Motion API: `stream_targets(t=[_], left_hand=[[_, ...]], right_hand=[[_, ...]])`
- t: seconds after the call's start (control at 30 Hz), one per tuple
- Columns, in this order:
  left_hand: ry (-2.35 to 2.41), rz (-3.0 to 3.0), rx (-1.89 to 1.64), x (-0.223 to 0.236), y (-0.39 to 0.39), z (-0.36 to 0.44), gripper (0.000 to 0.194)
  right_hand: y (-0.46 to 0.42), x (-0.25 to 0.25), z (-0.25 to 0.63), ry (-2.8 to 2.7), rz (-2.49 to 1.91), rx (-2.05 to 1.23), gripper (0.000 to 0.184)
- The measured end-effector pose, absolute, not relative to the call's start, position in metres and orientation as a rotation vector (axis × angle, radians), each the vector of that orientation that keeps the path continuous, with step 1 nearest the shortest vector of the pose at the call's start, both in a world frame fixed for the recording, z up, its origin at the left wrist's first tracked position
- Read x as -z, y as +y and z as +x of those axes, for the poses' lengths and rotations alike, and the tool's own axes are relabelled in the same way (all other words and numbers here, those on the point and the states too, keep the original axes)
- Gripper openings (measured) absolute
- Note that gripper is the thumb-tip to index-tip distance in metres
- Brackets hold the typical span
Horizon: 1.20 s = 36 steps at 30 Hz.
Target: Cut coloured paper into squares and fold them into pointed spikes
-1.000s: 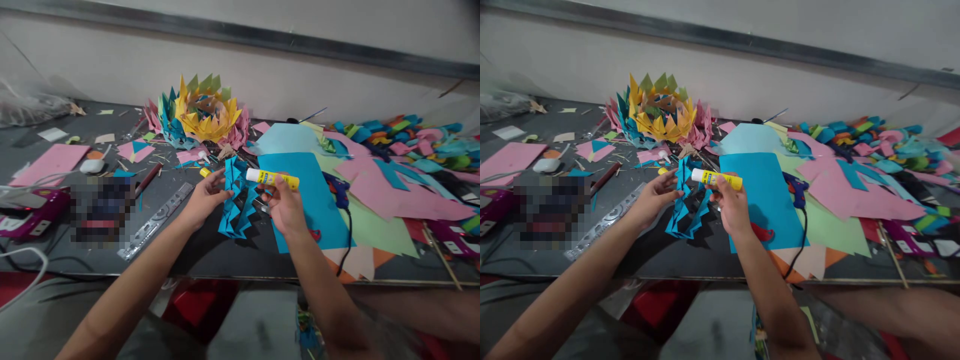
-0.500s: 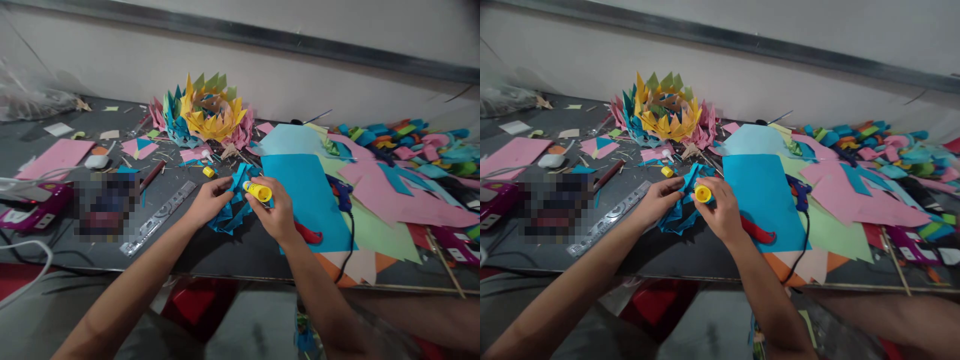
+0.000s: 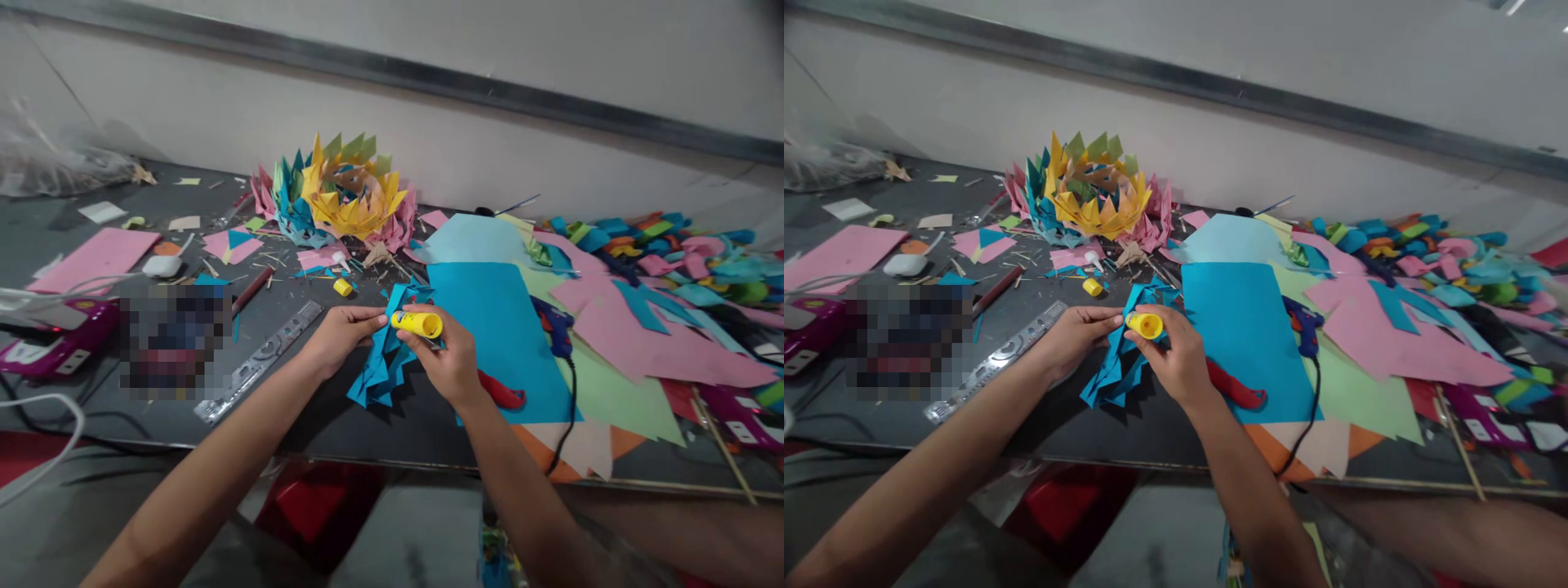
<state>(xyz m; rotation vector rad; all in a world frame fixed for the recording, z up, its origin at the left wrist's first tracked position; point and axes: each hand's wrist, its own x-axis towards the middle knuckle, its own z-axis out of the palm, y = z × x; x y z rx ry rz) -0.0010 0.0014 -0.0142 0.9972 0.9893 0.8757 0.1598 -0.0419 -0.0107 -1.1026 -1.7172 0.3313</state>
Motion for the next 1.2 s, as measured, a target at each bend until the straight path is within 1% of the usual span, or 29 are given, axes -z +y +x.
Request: stream_targets(t=[0.23, 0.63, 0.83, 0.93, 1.07, 1.2], left_hand=[[0.984, 0.823, -0.857, 0.011, 0.001, 0.001, 0.028], [1.011, 0.882, -0.928, 0.015, 0.001, 0.002, 0.026], [1.039, 0.947, -0.998, 0.009, 0.003, 0.001, 0.023], [1.052, 0.929, -1.033, 0.007, 0.004, 0.0, 0.022], [1.034, 0.871, -0.978, 0.007, 0.005, -0.001, 0.026], [0.941, 0.858, -0.974, 0.008, 0.004, 0.0, 0.028]], right_hand=[[-0.041, 0.014, 0.155, -1.705, -1.149, -0.278, 0.02], [-0.042, 0.017, 0.151, -1.732, -1.154, -0.258, 0.02], [-0.043, 0.017, 0.153, -1.699, -1.248, -0.356, 0.02], [-0.043, 0.017, 0.156, -1.557, -1.241, -0.438, 0.022], [-0.041, 0.02, 0.162, -1.346, -1.186, -0.535, 0.026], [-0.038, 0.023, 0.165, -1.248, -1.161, -0.594, 0.025]])
